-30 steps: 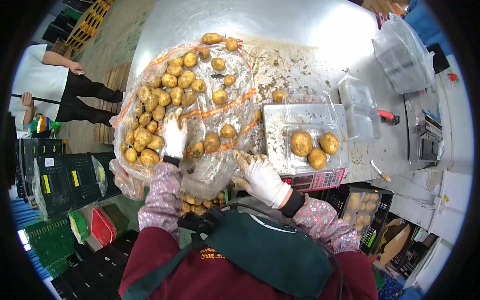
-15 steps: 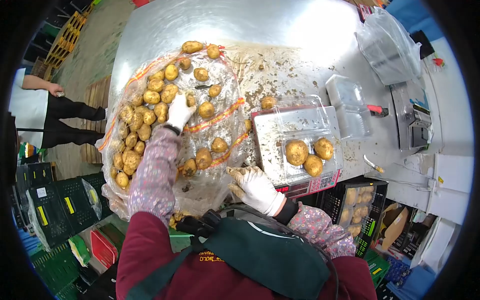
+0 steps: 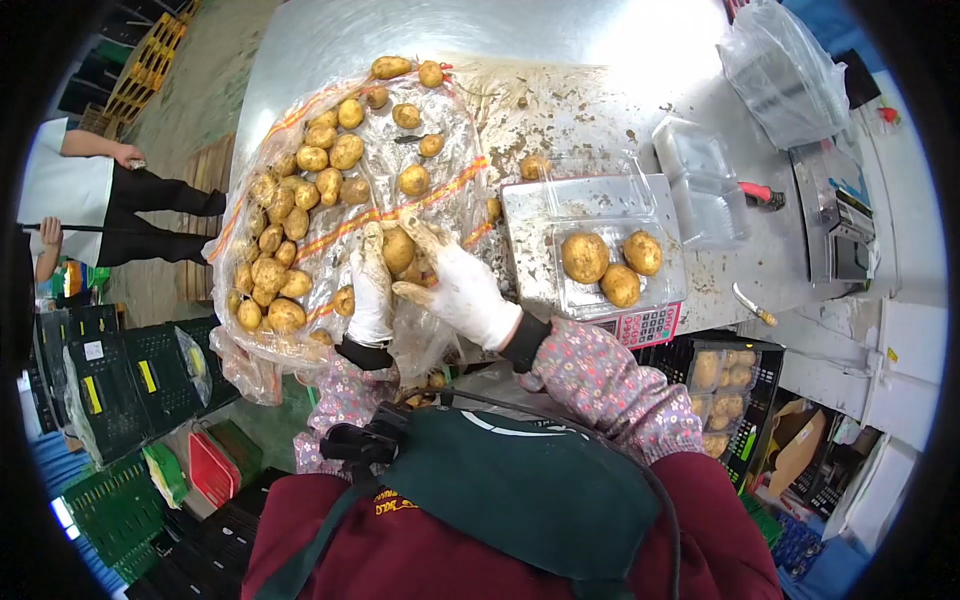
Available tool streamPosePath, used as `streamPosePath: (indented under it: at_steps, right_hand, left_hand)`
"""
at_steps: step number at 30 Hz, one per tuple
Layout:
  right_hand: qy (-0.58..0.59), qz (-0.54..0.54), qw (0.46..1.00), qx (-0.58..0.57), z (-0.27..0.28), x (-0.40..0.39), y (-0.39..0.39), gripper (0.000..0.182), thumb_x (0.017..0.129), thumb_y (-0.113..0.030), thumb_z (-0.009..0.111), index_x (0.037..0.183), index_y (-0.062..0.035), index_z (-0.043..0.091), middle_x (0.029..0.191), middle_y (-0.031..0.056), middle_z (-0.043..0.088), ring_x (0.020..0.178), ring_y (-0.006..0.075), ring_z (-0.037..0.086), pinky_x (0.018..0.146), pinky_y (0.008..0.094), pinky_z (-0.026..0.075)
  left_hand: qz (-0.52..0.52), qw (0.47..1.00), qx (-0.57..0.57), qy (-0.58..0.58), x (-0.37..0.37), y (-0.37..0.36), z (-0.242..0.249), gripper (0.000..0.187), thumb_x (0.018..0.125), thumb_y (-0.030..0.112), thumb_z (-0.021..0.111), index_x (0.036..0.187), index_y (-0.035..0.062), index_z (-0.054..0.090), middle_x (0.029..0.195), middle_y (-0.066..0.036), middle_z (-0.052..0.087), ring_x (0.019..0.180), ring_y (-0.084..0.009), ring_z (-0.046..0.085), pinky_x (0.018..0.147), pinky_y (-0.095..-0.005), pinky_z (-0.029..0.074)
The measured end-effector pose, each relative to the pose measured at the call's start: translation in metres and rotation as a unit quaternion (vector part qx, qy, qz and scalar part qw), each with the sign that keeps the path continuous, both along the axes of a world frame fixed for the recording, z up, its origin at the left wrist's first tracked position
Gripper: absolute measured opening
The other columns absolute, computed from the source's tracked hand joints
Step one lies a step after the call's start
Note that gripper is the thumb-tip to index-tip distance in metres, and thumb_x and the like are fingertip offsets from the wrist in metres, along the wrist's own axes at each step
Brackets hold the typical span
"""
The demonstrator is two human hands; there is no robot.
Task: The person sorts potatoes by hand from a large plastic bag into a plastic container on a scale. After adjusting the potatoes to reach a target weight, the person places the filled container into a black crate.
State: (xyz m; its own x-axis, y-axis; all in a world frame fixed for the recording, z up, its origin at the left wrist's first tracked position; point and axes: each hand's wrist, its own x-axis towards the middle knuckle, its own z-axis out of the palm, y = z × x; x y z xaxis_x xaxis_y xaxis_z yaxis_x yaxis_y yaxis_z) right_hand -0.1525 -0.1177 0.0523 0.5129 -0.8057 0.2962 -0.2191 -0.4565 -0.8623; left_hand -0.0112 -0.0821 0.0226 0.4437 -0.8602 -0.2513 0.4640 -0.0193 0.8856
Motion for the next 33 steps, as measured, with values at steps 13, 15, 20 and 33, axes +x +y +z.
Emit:
streamPosePath:
  at_steps: [13, 15, 20, 33]
  right_hand:
    - [-0.011, -0.129, 0.974, 0.187, 0.052, -0.137, 0.009, 0.050, 0.082, -0.019, 0.078, 0.123, 0.0003, 0.058, 0.106, 0.0104, 0.071, 0.097, 0.0171, 0.068, 0.091, 0.0311, 0.053]
    - [0.018, -0.264, 0.957, 0.118, 0.044, -0.177, -0.008, 0.047, 0.080, -0.028, 0.079, 0.118, -0.0044, 0.065, 0.103, 0.0149, 0.071, 0.090, 0.0208, 0.070, 0.084, 0.0316, 0.055]
    - [0.432, -0.291, 0.845, -0.118, 0.039, -0.197, -0.041, 0.051, 0.085, -0.042, 0.071, 0.124, -0.0091, 0.063, 0.113, 0.0186, 0.067, 0.116, 0.0356, 0.057, 0.104, 0.0491, 0.037]
    - [0.206, -0.361, 0.894, -0.166, 0.019, -0.331, -0.024, 0.033, 0.089, -0.025, 0.068, 0.115, -0.0046, 0.067, 0.116, 0.0152, 0.066, 0.114, 0.0305, 0.059, 0.099, 0.0402, 0.042]
  left_hand:
    - [-0.077, 0.788, 0.301, -0.531, 0.072, 0.081, -0.031, 0.023, 0.091, 0.022, 0.063, 0.096, 0.0020, 0.073, 0.083, -0.015, 0.071, 0.072, -0.0219, 0.068, 0.064, -0.0339, 0.050]
    - [-0.032, 0.626, 0.311, -0.714, 0.063, 0.084, -0.047, 0.026, 0.089, 0.024, 0.065, 0.105, 0.0050, 0.072, 0.098, -0.016, 0.071, 0.091, -0.0246, 0.068, 0.079, -0.0380, 0.051]
    - [-0.049, 0.692, 0.014, -0.720, -0.036, 0.021, 0.005, 0.047, 0.086, 0.019, 0.070, 0.131, 0.0100, 0.059, 0.134, -0.013, 0.057, 0.128, -0.0324, 0.048, 0.108, -0.0436, 0.034]
    - [0.022, 0.706, -0.099, -0.701, -0.093, -0.039, 0.021, 0.049, 0.092, 0.008, 0.057, 0.140, 0.0023, 0.048, 0.139, -0.023, 0.051, 0.130, -0.0315, 0.045, 0.112, -0.0397, 0.030]
